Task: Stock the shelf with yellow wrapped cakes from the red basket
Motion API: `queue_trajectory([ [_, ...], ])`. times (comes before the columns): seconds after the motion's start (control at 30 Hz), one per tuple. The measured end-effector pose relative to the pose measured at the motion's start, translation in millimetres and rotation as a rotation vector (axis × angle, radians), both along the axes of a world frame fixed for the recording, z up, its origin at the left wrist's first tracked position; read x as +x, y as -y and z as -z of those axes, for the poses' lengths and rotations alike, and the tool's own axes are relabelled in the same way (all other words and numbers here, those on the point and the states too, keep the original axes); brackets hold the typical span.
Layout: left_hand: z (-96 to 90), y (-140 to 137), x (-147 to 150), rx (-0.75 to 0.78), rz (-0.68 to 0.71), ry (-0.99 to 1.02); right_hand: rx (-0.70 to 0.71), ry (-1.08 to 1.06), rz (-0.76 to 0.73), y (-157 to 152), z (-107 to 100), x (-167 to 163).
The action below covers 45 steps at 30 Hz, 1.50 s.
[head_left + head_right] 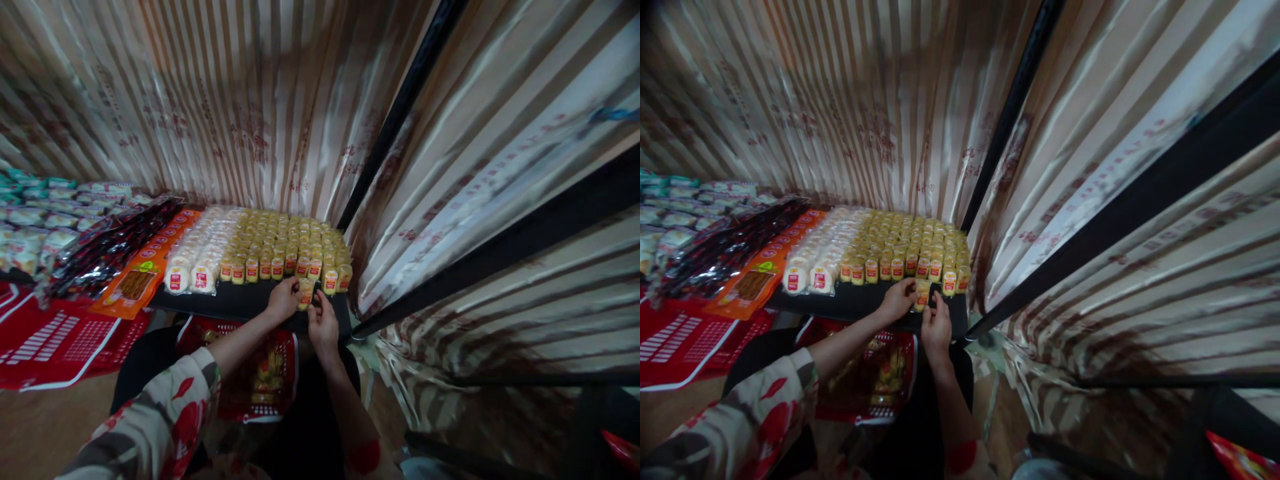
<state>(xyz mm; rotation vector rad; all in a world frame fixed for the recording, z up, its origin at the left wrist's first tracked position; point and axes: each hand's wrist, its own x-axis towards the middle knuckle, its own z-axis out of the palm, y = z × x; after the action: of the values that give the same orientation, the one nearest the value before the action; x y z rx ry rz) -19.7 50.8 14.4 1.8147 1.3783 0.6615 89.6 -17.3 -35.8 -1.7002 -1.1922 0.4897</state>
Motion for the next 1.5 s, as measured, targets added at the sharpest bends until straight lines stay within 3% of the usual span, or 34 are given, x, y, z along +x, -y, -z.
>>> queue_trajectory([
  [0.1,-7.2,-9.8,16.0,0.041,-0.054,-0.057,0.083,0.1,0.03,-1.1,0.7,-1.1],
  [0.27,-8.2,-23.4,34.9,0.049,-0.061,-0.054,0.167,0.17,-0.044,-7.1,5.5,-2.0],
  [0.53,1.1,-31.0,49.1,0.101,-0.061,-0.073,0.1,0.315,-0.039,-24.1,15.5,6.8],
  [0.87,14.9,-17.3,42.0,0.179,-0.105,0.002,0.077,0.339,-0.039,-28.8,23.6,8.8],
  [1.07,30.2,-1.6,39.4,0.229,0.055,0.051,0.033,0.294,-0.012,-29.6,21.7,8.4],
  [1.33,36.6,-7.1,37.5,0.168,0.099,0.039,-0.06,0.331,-0.003,-31.5,18.0,6.1],
  [1.5,36.6,4.3,21.9,0.213,0.054,0.09,0.067,0.322,-0.023,-27.5,13.8,3.0],
])
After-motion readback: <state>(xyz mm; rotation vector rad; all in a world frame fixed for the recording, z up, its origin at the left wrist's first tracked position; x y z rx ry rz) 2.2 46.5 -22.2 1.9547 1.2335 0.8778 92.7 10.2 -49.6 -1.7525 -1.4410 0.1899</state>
